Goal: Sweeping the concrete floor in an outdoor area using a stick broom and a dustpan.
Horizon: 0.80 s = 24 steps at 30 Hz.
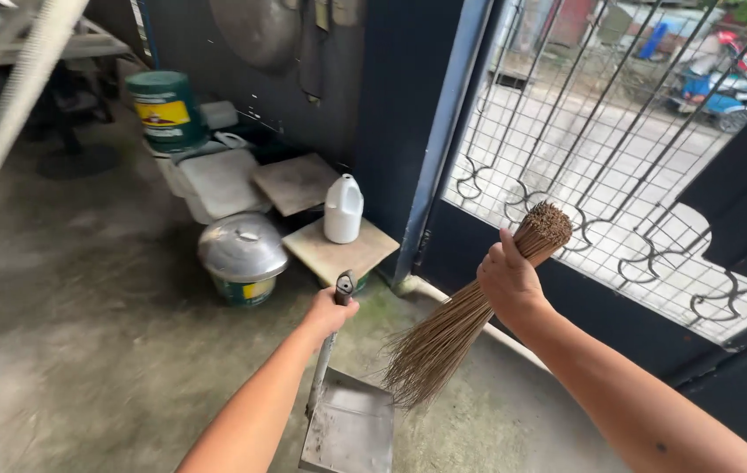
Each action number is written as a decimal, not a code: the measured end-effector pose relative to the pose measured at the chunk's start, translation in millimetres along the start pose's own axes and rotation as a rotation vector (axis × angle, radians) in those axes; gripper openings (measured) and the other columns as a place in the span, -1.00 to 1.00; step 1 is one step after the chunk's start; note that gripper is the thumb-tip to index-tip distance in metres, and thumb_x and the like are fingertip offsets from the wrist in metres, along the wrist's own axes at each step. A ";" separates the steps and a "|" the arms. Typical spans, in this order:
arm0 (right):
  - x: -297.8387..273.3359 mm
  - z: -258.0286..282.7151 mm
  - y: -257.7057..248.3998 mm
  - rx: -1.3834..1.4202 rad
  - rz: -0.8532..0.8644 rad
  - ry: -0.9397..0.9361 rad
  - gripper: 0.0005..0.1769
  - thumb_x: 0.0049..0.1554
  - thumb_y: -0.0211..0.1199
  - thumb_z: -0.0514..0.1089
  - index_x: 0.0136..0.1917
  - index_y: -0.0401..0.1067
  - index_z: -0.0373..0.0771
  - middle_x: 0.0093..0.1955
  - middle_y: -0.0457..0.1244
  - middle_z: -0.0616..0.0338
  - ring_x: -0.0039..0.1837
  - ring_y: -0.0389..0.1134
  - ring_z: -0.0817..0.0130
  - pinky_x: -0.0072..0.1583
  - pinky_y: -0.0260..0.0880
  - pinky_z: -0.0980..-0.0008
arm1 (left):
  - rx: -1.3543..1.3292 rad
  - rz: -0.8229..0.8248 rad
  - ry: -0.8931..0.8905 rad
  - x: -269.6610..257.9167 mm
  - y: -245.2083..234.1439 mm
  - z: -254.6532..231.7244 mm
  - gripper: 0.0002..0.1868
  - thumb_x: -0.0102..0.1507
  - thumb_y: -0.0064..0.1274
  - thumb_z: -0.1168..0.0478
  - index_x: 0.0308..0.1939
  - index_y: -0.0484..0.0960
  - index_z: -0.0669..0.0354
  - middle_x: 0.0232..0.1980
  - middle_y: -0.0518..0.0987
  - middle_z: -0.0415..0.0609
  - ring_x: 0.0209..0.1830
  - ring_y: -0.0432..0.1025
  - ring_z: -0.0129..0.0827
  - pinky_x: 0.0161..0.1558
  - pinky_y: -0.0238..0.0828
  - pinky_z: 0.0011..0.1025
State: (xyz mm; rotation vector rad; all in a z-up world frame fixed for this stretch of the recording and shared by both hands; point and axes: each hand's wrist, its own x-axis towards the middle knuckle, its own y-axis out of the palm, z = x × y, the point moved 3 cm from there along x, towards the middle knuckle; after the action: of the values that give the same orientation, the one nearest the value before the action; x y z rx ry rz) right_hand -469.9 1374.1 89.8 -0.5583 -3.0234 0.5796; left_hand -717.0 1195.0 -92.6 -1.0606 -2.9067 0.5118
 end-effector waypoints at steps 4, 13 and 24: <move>32.7 6.9 42.6 -0.032 0.022 0.038 -0.70 0.14 0.17 0.02 0.14 0.46 0.00 0.12 0.29 0.41 0.37 0.17 0.19 0.55 -0.47 -0.17 | 0.025 0.097 -0.001 50.3 41.4 8.3 -0.77 0.10 0.29 0.12 -0.31 0.62 0.15 -0.31 0.64 -0.10 -0.30 0.48 -0.39 -0.18 0.42 -0.33; 119.6 16.8 133.2 0.022 0.074 -0.019 -0.49 0.02 0.24 0.08 0.22 0.44 -0.09 0.26 0.27 0.28 0.43 0.12 0.08 0.45 -0.57 -0.23 | 0.112 0.242 0.010 163.9 117.7 -13.3 -0.66 0.11 0.33 0.16 -0.21 0.50 0.20 -0.27 0.57 -0.11 -0.26 0.44 -0.42 -0.14 0.41 -0.37; 214.8 33.5 248.7 0.114 0.137 -0.043 -0.54 0.11 0.19 0.01 0.25 0.46 -0.15 0.22 0.30 0.31 0.43 0.12 0.11 0.55 -0.44 -0.12 | 0.025 0.246 0.281 314.4 206.1 11.3 -0.76 0.02 0.32 0.34 -0.33 0.56 0.24 -0.46 0.52 -0.13 -0.43 0.37 -0.46 -0.32 0.37 -0.37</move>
State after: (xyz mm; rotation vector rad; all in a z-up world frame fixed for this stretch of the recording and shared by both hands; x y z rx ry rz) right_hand -588.4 1652.5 -42.5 -0.7600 -2.9842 0.7739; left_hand -831.7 1537.0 -199.2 -1.3721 -2.5384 0.3655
